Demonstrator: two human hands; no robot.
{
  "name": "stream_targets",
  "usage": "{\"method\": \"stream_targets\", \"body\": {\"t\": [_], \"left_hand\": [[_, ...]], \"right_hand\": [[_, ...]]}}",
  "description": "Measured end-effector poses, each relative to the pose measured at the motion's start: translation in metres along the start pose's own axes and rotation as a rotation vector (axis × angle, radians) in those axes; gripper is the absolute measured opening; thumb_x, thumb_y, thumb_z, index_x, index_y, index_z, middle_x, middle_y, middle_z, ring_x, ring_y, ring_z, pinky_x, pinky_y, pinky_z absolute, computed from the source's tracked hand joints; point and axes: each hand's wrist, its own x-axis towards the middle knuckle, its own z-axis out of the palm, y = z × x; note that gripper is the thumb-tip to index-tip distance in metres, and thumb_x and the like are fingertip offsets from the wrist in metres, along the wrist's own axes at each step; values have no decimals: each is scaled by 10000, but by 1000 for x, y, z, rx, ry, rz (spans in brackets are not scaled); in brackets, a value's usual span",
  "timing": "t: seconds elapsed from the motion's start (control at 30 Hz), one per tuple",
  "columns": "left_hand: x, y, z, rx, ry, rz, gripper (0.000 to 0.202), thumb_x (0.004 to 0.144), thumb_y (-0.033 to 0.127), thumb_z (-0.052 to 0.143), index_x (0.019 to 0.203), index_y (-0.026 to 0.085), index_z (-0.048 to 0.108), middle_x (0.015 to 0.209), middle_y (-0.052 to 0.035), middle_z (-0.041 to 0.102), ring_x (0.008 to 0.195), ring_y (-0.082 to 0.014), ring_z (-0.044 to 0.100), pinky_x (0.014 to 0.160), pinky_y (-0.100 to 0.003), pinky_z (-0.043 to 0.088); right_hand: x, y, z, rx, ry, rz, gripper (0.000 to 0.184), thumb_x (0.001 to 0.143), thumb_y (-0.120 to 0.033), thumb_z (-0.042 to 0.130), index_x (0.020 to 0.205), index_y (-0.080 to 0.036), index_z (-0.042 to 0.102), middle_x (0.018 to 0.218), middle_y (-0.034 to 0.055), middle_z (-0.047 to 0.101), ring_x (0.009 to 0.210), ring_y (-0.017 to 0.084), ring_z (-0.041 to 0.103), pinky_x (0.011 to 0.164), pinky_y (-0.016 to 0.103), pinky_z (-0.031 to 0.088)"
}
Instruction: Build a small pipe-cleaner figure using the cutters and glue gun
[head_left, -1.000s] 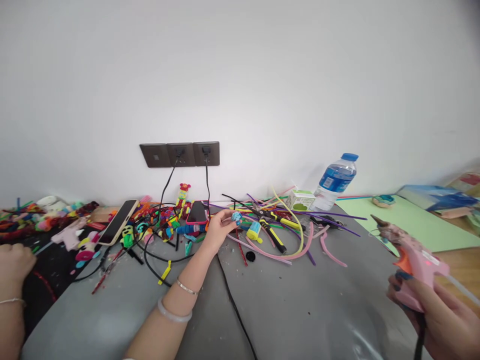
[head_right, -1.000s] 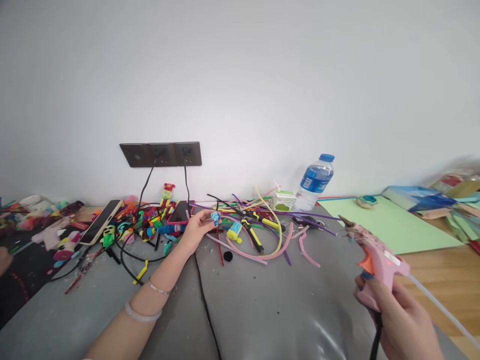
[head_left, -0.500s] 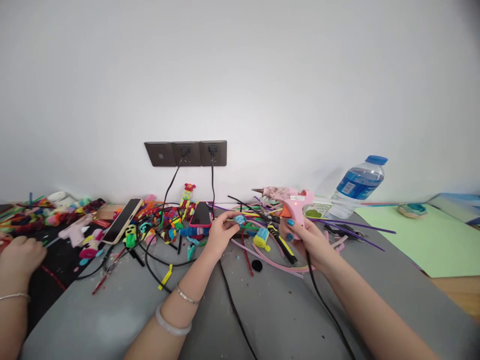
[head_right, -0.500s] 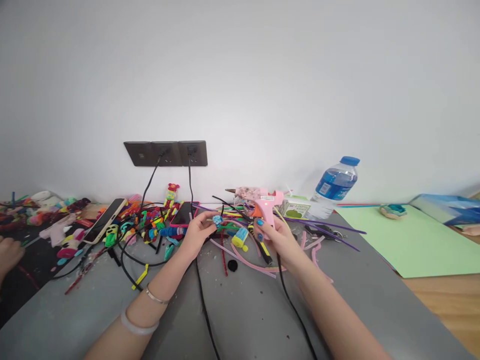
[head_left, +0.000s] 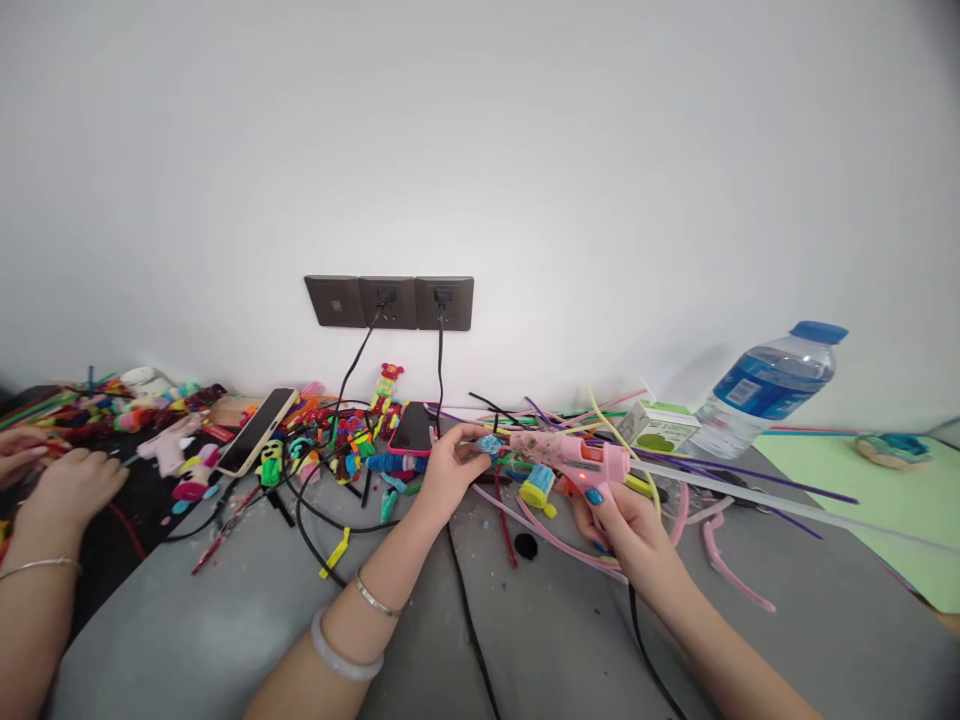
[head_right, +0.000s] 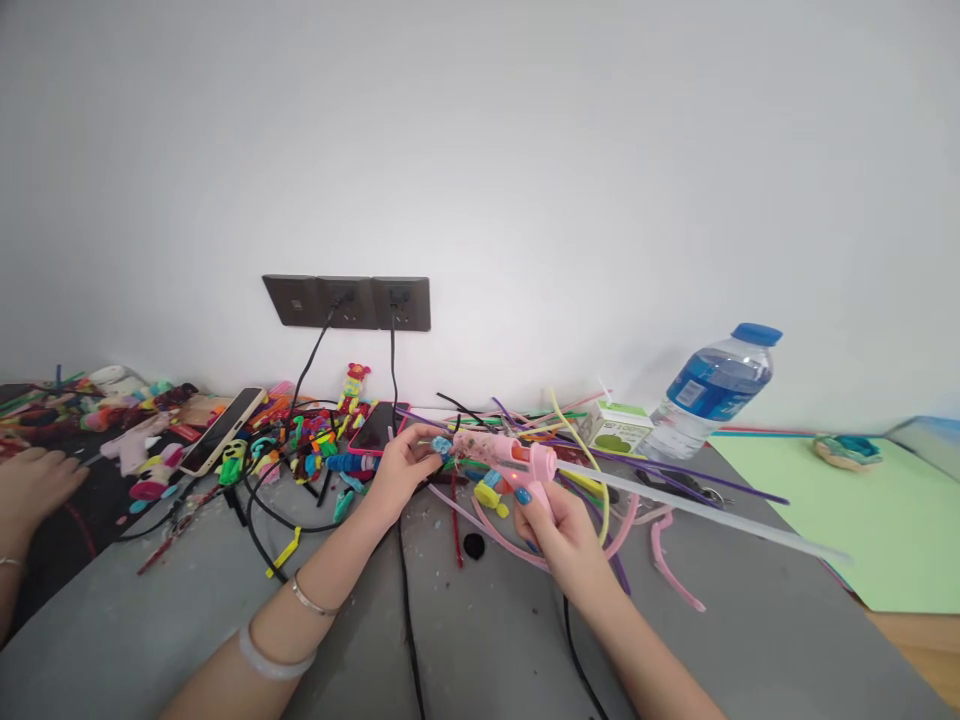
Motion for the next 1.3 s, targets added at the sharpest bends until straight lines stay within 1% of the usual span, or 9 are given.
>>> {"method": "stream_targets", "body": {"t": [0.17, 0.3, 0.5, 0.63, 0.83, 1.0, 1.1, 1.23, 1.3], "left_hand": [[-1, 3, 1, -13, -7, 10, 284, 645, 131, 700, 920, 178, 648, 981, -47, 678, 823, -148, 628, 743, -252, 492], [-2, 7, 2, 1, -4, 4, 275, 646, 134, 692, 914, 179, 646, 967, -42, 680, 790, -142, 621, 707, -243, 485], [-2, 7, 3, -16, -13, 13, 279, 634, 134, 699, 903, 180, 642, 981, -48, 672, 792, -139, 613, 707, -236, 478], [-3, 7, 3, -12, -12, 18, 270, 636, 126, 699, 896, 178, 650, 996, -53, 673, 797, -141, 611, 705, -234, 475], [-3, 8, 4, -9, -17, 9, 276, 637, 118, 692, 904, 180, 656, 1021, -57, 679, 840, -156, 622, 735, -247, 482], [-4, 8, 3, 20, -7, 26, 270, 649, 128, 680, 912, 186, 658, 1014, -51, 684, 804, -146, 615, 739, -256, 484], [-4, 8, 3, 18, 4, 29, 271, 646, 132, 674, 912, 186, 656, 997, -45, 684, 777, -134, 606, 723, -247, 482], [-4, 8, 3, 4, 4, 22, 277, 634, 136, 678, 905, 184, 655, 1003, -50, 681, 769, -131, 605, 715, -244, 476], [-4, 8, 3, 0, 1, 18, 278, 633, 135, 676, 906, 186, 656, 1002, -48, 679, 771, -132, 604, 715, -245, 473]], "right_hand": [[-2, 1, 0, -26, -23, 13, 579, 901, -693, 380, 568, -219, 370, 485, -44, 327, 465, 97, 255, 470, 261, 224], [-3, 7, 0, -16, -39, 43, 563, 891, -695, 399, 594, -217, 372, 502, -46, 329, 474, 99, 277, 474, 256, 231], [-4, 6, 2, -33, -56, 32, 570, 909, -679, 376, 575, -218, 363, 496, -40, 345, 476, 102, 278, 475, 261, 234], [-4, 4, 3, -35, -55, 28, 574, 899, -701, 364, 583, -221, 371, 489, -42, 346, 466, 103, 288, 475, 261, 243], [-4, 7, 3, -59, -50, 66, 581, 889, -711, 375, 587, -215, 383, 498, -42, 348, 473, 101, 293, 484, 261, 244], [-4, 8, 3, -42, -43, 38, 553, 914, -676, 367, 606, -217, 370, 506, -44, 347, 483, 103, 287, 488, 262, 242], [-4, 6, 2, -40, -31, 28, 555, 905, -692, 362, 618, -217, 386, 498, -49, 332, 475, 103, 269, 476, 259, 234], [-4, 3, 2, -49, -46, 36, 570, 892, -710, 368, 602, -219, 381, 492, -46, 327, 472, 104, 268, 473, 259, 236], [-4, 4, 2, -48, -48, 51, 572, 884, -718, 375, 621, -213, 418, 494, -47, 330, 472, 106, 272, 474, 260, 239]]}}
